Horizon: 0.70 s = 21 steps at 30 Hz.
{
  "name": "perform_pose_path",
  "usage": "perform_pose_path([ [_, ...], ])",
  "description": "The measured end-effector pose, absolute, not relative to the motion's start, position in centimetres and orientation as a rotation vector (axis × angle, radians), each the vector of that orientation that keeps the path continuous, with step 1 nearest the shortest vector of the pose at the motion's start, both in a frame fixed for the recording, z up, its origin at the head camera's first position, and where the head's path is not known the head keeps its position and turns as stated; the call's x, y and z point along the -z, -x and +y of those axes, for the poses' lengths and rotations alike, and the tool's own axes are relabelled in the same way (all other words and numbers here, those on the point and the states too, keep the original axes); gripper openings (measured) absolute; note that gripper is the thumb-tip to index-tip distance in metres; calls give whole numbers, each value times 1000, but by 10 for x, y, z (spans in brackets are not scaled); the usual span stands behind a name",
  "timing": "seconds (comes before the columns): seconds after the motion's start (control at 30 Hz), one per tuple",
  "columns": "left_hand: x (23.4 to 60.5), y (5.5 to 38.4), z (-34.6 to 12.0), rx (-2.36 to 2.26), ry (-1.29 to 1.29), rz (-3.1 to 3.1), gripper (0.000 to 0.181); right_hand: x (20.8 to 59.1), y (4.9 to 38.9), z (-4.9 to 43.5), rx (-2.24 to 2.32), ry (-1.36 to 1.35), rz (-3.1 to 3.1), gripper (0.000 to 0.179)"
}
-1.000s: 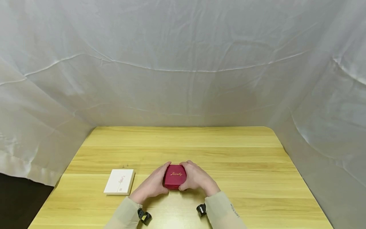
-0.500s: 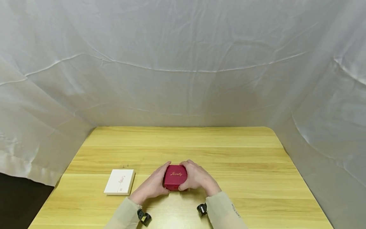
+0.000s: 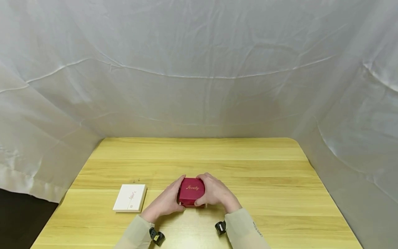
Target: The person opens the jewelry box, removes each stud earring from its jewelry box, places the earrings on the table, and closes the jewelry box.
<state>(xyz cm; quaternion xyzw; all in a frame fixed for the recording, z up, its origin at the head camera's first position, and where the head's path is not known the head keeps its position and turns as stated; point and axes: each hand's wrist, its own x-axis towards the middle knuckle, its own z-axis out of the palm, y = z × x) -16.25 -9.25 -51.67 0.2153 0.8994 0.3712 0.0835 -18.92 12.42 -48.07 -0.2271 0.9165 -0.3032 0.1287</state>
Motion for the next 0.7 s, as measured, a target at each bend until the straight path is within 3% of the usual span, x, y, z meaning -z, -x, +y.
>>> perform_pose_path([
  [0.33, 516, 164, -92, -1102, -643, 2681, 119, 482, 194, 129, 925, 628, 2671, 86],
  [0.7, 515, 160, -93, -1014, -620, 2725, 108, 484, 201, 155, 956, 465, 2724, 91],
])
